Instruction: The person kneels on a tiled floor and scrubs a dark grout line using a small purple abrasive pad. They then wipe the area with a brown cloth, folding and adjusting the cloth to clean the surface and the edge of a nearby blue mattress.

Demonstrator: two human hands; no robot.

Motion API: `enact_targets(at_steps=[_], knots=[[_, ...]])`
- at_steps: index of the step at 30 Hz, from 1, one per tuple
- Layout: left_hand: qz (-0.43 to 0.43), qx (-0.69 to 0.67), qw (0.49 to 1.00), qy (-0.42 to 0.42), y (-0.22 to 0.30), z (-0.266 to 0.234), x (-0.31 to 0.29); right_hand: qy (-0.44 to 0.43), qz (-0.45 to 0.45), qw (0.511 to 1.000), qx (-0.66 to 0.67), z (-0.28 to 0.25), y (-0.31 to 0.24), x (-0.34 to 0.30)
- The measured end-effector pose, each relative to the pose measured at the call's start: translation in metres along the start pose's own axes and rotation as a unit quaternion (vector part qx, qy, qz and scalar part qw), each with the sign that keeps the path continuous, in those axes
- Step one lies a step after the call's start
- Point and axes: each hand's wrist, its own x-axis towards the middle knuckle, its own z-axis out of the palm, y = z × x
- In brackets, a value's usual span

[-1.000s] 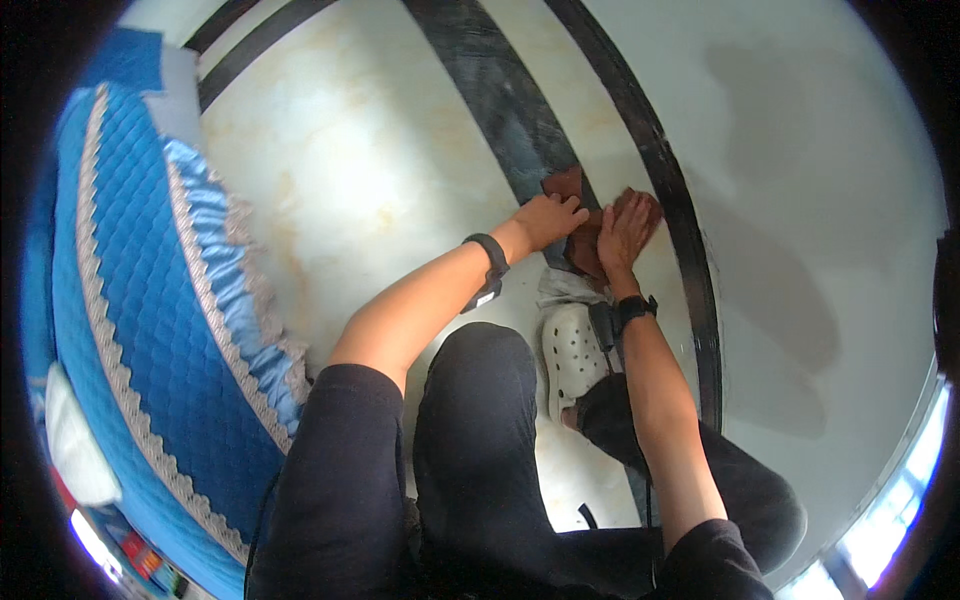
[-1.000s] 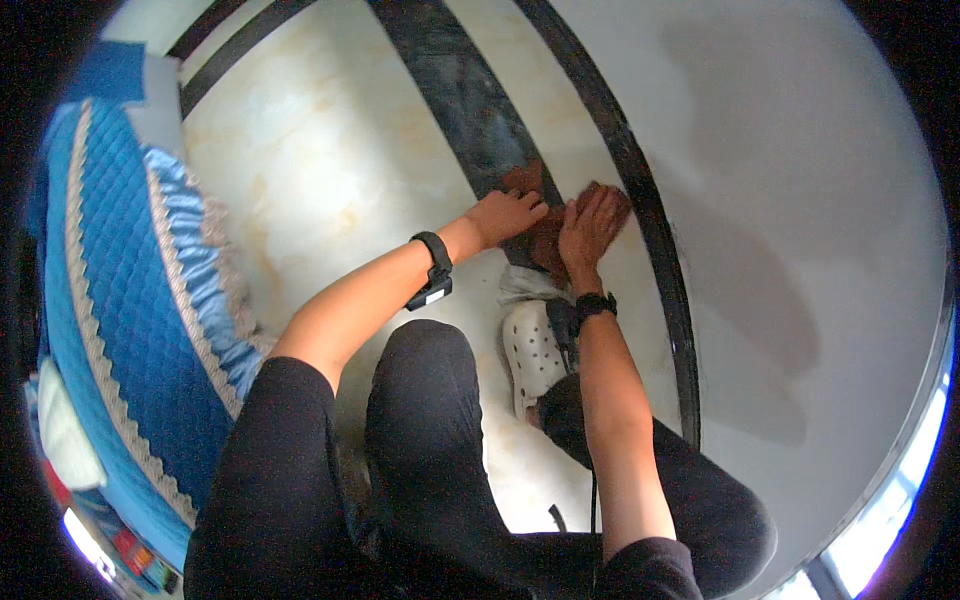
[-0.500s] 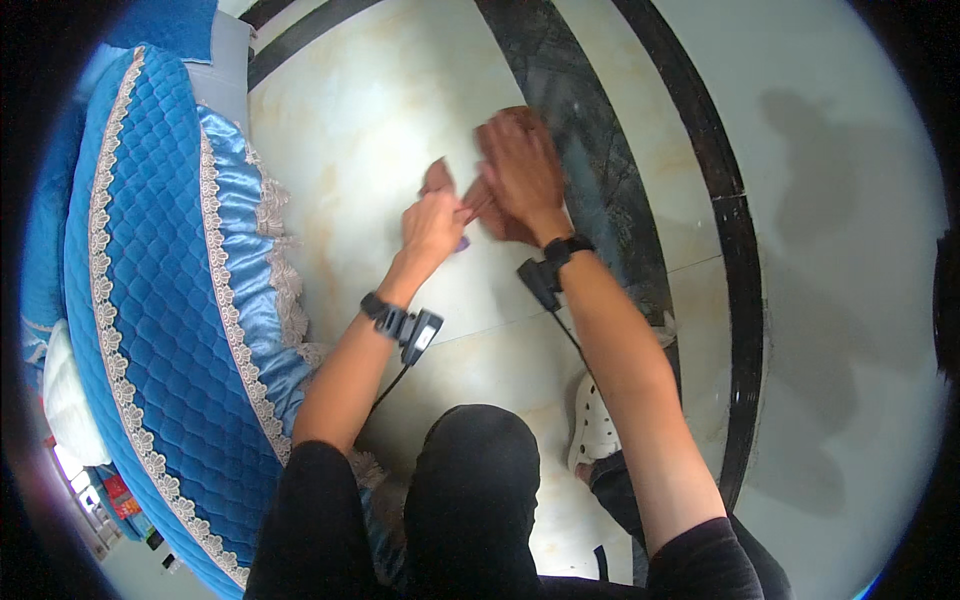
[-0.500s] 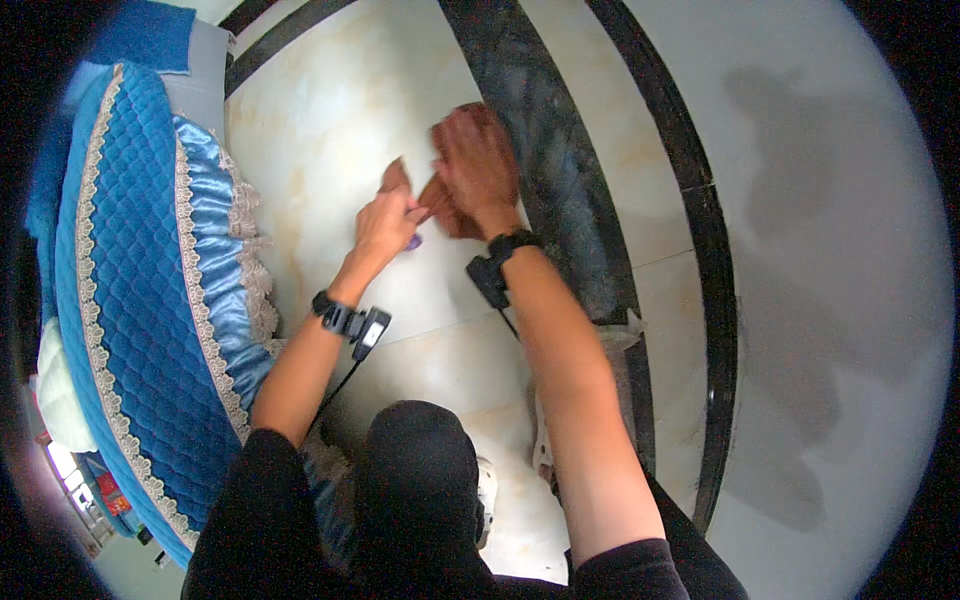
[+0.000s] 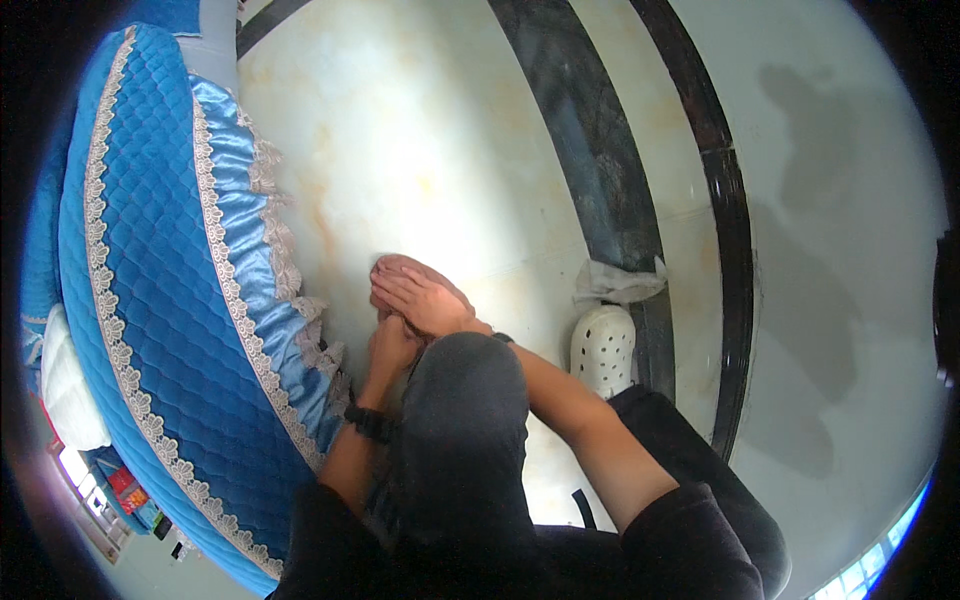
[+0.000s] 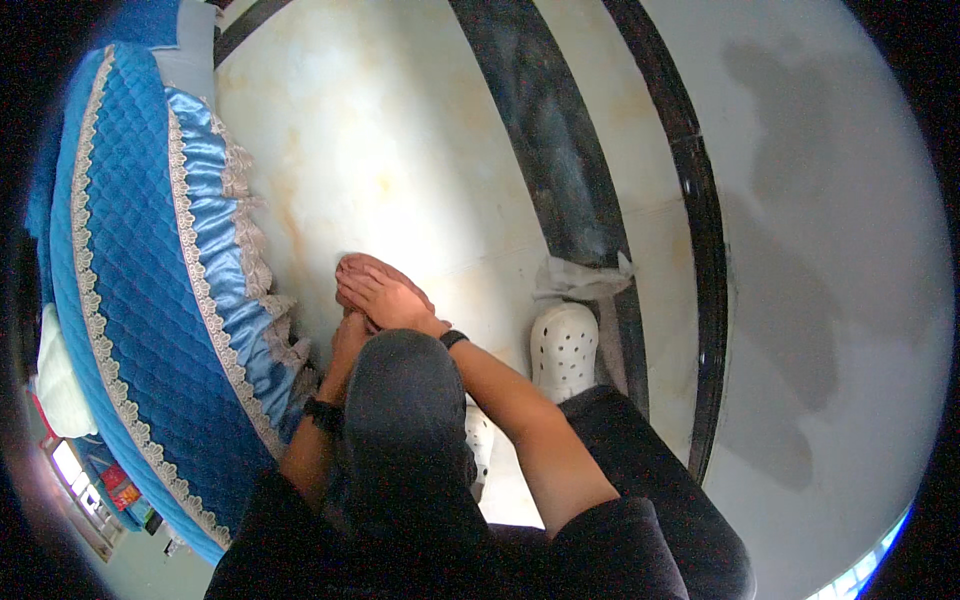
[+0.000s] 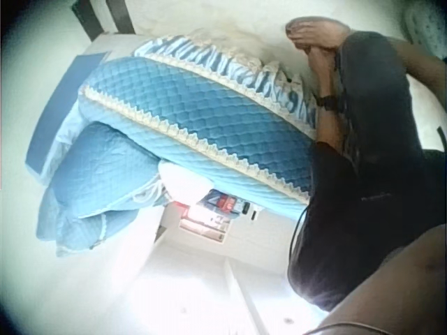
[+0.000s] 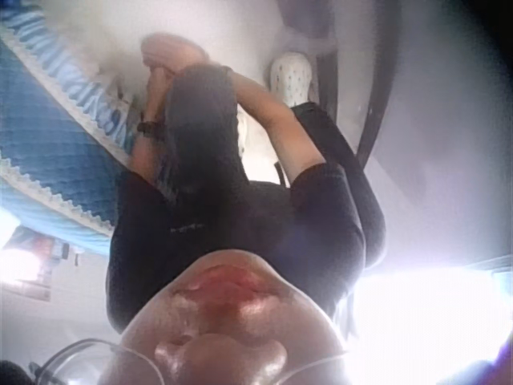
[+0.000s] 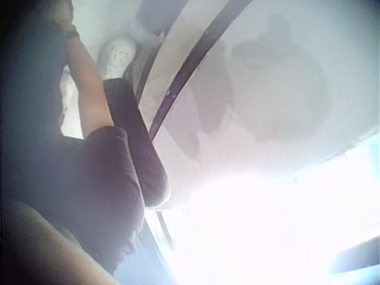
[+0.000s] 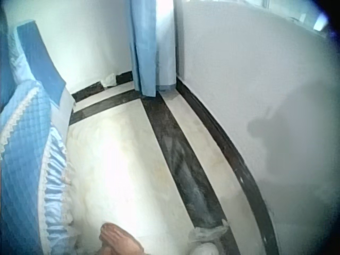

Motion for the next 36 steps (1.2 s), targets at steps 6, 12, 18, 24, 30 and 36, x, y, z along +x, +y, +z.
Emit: enact_targets(at_steps=[6, 12, 18, 24, 30, 36], knots=[[-0.013, 0.034, 0.996, -0.076, 0.000, -0.003, -0.007, 0.009, 0.029, 0.999, -0.029, -0.007, -0.004, -0.011], [-0.112, 0.012, 0.990, -0.082, 0.010, 0.011, -0.049, 0.040, 0.110, 0.992, 0.038, -0.009, -0.027, -0.028], [-0.020, -0.081, 0.996, 0.028, -0.049, 0.071, -0.090, -0.024, 0.097, 0.990, 0.096, 0.000, -0.039, -0.042], [-0.073, -0.062, 0.952, 0.292, -0.074, 0.136, -0.043, -0.085, 0.195, 0.977, 0.002, 0.008, -0.051, -0.022], [-0.039, -0.020, 0.962, 0.271, -0.030, 0.042, -0.024, 0.009, 0.237, 0.972, -0.009, 0.015, -0.051, 0.016], [-0.037, 0.040, 0.897, 0.438, -0.098, 0.006, 0.036, 0.137, 0.166, 0.977, -0.008, 0.046, -0.050, 0.145]])
